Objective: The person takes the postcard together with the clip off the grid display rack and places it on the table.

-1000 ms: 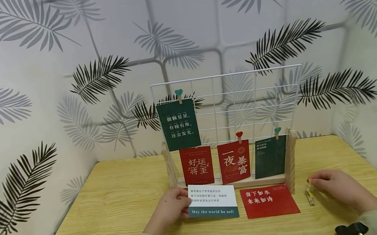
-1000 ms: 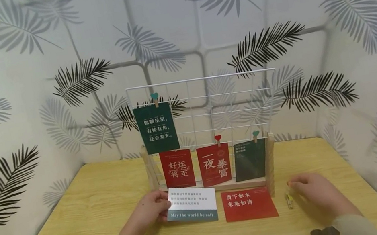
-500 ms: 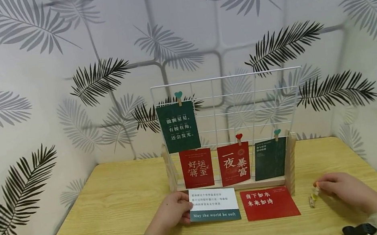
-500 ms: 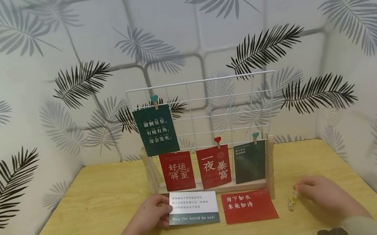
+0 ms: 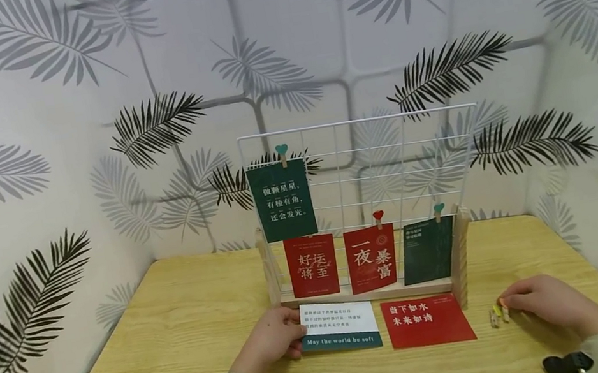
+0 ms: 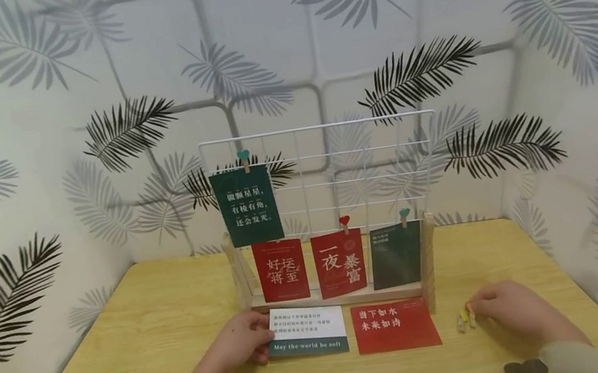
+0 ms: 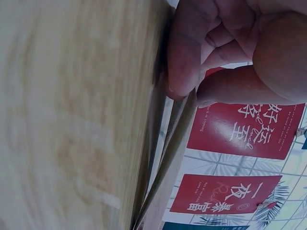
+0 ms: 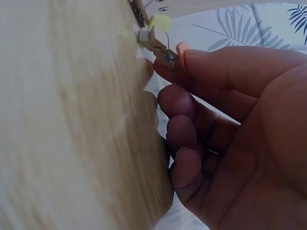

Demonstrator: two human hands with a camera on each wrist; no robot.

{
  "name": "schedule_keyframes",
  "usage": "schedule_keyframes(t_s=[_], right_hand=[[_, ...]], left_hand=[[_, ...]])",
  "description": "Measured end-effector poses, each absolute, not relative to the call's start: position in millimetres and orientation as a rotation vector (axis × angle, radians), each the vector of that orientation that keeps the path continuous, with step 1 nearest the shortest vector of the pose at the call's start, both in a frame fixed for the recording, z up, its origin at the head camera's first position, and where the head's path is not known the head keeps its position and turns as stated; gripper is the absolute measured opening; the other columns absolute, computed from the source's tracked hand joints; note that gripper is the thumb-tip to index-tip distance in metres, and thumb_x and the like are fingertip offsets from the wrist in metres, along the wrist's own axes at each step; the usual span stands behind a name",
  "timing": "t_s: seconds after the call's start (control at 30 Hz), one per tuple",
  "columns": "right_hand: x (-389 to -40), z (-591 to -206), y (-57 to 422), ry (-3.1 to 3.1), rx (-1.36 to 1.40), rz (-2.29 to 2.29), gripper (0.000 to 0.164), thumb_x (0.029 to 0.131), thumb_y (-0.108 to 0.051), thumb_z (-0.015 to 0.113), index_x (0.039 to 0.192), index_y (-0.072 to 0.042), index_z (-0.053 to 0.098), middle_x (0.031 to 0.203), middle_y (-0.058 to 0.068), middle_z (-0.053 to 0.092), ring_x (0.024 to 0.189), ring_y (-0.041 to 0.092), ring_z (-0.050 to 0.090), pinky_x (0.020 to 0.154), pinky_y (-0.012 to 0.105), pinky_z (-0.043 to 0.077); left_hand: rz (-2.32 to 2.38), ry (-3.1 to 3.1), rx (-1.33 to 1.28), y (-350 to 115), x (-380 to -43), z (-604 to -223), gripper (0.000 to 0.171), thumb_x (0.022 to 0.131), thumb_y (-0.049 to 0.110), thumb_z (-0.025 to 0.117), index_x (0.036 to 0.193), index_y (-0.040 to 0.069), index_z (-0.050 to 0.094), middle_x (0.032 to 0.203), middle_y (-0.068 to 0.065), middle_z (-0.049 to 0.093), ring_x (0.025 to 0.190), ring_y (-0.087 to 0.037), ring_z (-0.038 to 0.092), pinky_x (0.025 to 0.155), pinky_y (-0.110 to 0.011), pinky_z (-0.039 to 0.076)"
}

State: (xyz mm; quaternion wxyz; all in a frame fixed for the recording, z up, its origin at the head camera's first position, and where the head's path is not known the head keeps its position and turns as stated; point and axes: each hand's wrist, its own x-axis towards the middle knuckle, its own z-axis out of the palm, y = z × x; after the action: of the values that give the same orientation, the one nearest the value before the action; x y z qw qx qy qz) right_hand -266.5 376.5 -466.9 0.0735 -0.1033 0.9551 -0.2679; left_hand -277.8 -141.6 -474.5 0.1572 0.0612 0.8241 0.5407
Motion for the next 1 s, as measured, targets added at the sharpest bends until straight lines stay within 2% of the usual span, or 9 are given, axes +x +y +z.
schedule_keyframes(t_s=[0.1,0.2,0.3,0.47,0.6,0.77,1.0], right_hand=[[-267,-467,375,2.863,-0.295,-0.813,0.028,0.100,-0.036,0.063,0.108,-0.014,0.079,0.107,0.001,0.072,0.095,0.018,0.062,0.078,0.037,0.049],[-267,-466,375,2.845,-0.289,-0.839,0.029,0.099,-0.036,0.064,0.108,-0.013,0.079,0.104,0.000,0.072,0.089,0.016,0.059,0.075,0.035,0.048],[-266,-467,375,2.837,-0.273,-0.847,0.028,0.099,-0.036,0.064,0.108,-0.014,0.078,0.102,-0.002,0.071,0.087,0.013,0.058,0.074,0.033,0.047],[-266,-466,374,2.846,-0.282,-0.849,0.026,0.100,-0.032,0.064,0.109,-0.012,0.078,0.103,-0.001,0.072,0.088,0.013,0.059,0.074,0.033,0.048],[-266,-465,374,2.852,-0.302,-0.846,0.025,0.101,-0.029,0.063,0.109,-0.010,0.077,0.106,0.003,0.073,0.096,0.021,0.063,0.078,0.038,0.050],[-266,-467,374,2.860,-0.304,-0.838,0.026,0.101,-0.028,0.062,0.114,-0.010,0.076,0.110,0.005,0.072,0.107,0.031,0.064,0.086,0.045,0.051],[-268,-467,374,2.858,-0.273,-0.869,0.032,0.102,-0.033,0.060,0.119,-0.009,0.073,0.118,0.012,0.070,0.112,0.036,0.062,0.089,0.050,0.050]], left_hand=[[1.528,2.375,0.179,-142,-278,-475,0.028,0.097,0.005,0.065,0.123,-0.006,0.066,0.074,-0.011,0.064,0.052,-0.013,0.058,0.052,-0.030,0.055],[1.506,2.400,0.192,-142,-279,-475,0.028,0.096,0.006,0.066,0.122,-0.005,0.067,0.084,-0.011,0.062,0.052,-0.014,0.058,0.051,-0.030,0.055],[1.475,2.424,0.206,-142,-279,-474,0.027,0.096,0.008,0.067,0.120,-0.003,0.069,0.087,-0.012,0.061,0.053,-0.015,0.059,0.051,-0.030,0.055],[1.398,2.477,0.197,-142,-277,-468,0.022,0.097,0.013,0.067,0.113,-0.001,0.070,0.075,-0.009,0.065,0.055,-0.016,0.061,0.053,-0.031,0.056],[1.359,2.517,0.200,-143,-274,-463,0.023,0.097,0.016,0.068,0.112,-0.001,0.069,0.070,-0.008,0.065,0.058,-0.017,0.062,0.056,-0.032,0.056],[1.358,2.537,0.207,-143,-272,-462,0.033,0.095,0.017,0.070,0.120,-0.004,0.066,0.069,-0.008,0.066,0.058,-0.017,0.062,0.055,-0.032,0.055],[1.350,2.585,0.212,-142,-271,-459,0.034,0.095,0.021,0.069,0.120,-0.002,0.066,0.066,-0.008,0.065,0.056,-0.018,0.060,0.054,-0.032,0.051]])
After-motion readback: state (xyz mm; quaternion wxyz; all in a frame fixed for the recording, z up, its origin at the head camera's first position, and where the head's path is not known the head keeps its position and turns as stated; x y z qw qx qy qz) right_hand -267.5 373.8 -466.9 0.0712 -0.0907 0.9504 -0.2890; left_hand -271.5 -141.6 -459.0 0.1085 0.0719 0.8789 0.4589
